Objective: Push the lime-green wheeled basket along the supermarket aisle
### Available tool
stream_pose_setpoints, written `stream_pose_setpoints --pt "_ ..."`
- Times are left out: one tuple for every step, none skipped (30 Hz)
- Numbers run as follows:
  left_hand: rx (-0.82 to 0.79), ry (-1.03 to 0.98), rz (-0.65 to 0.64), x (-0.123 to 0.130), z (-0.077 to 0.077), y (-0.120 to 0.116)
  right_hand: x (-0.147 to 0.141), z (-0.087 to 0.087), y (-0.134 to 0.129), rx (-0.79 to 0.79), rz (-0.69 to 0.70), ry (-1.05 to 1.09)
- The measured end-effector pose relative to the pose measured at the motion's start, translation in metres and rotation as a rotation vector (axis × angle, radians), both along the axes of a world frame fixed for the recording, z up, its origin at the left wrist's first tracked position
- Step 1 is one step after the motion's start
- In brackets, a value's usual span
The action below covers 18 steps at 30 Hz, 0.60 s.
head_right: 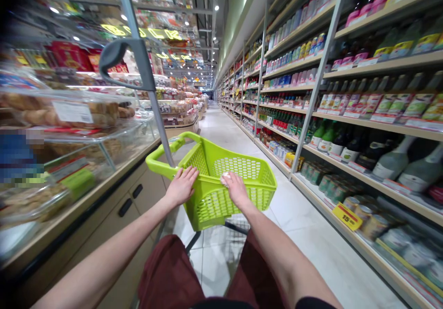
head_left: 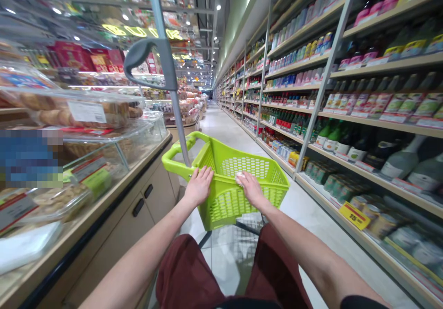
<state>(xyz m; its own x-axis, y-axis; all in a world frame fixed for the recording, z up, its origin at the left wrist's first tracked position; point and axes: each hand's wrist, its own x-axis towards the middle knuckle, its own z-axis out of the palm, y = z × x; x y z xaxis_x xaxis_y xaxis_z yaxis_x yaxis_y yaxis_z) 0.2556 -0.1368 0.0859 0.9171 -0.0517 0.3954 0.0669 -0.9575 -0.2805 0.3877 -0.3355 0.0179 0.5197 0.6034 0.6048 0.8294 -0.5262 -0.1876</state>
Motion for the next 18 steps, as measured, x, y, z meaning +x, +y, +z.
stream_pose_setpoints --pt "-0.007 -0.001 0.002 0.0 0.0 0.0 0.008 -0.005 -0.021 -0.009 -0.064 -0.006" --pt "-0.013 -0.004 0.003 0.001 -0.001 0.001 0.015 -0.01 -0.039 -0.017 -0.119 -0.009" --pt "-0.018 -0.008 0.005 0.002 -0.002 0.001 0.021 -0.013 -0.052 0.0 -0.184 -0.005" --pt "-0.021 -0.013 0.007 0.002 -0.003 0.001 0.025 -0.016 -0.059 0.028 -0.244 0.004" --pt "-0.023 -0.019 0.013 0.003 -0.004 0.0 0.026 -0.017 -0.059 0.068 -0.29 0.016" --pt "-0.023 -0.025 0.02 0.004 -0.005 0.0 0.024 -0.017 -0.052 0.114 -0.316 0.032" --pt "-0.024 -0.03 0.028 0.005 -0.006 -0.001 0.021 -0.016 -0.04 0.157 -0.312 0.048" --pt "-0.023 -0.03 0.033 0.006 -0.006 -0.002 0.015 -0.013 -0.024 0.192 -0.282 0.062" --pt "-0.021 -0.026 0.036 0.006 -0.006 -0.002 0.007 -0.01 -0.005 0.214 -0.221 0.072" --pt "-0.016 -0.021 0.037 0.006 -0.006 -0.003 -0.001 -0.007 0.015 0.212 -0.142 0.077" --pt "-0.01 -0.015 0.037 0.005 -0.005 -0.003 -0.008 -0.003 0.032 0.2 -0.084 0.075" --pt "-0.002 -0.009 0.034 0.005 -0.004 -0.003 -0.015 0.0 0.045 0.193 -0.045 0.071" --pt "0.006 -0.006 0.031 0.004 -0.003 -0.004 -0.02 0.003 0.054 0.179 -0.012 0.062" --pt "0.012 -0.002 0.027 0.004 -0.003 -0.004 -0.022 0.004 0.056 0.162 0.011 0.051" --pt "0.015 0.001 0.026 0.003 -0.002 -0.004 -0.022 0.004 0.052 0.142 0.024 0.037" --pt "0.016 0.003 0.026 0.002 -0.001 -0.004 -0.018 0.003 0.042 0.12 0.022 0.023" --pt "0.015 0.003 0.028 0.002 -0.001 -0.003 -0.013 0.0 0.027 0.097 0.004 0.01" --pt "0.014 0.0 0.03 0.002 -0.001 -0.003 -0.005 -0.004 0.009 0.076 -0.028 -0.002"
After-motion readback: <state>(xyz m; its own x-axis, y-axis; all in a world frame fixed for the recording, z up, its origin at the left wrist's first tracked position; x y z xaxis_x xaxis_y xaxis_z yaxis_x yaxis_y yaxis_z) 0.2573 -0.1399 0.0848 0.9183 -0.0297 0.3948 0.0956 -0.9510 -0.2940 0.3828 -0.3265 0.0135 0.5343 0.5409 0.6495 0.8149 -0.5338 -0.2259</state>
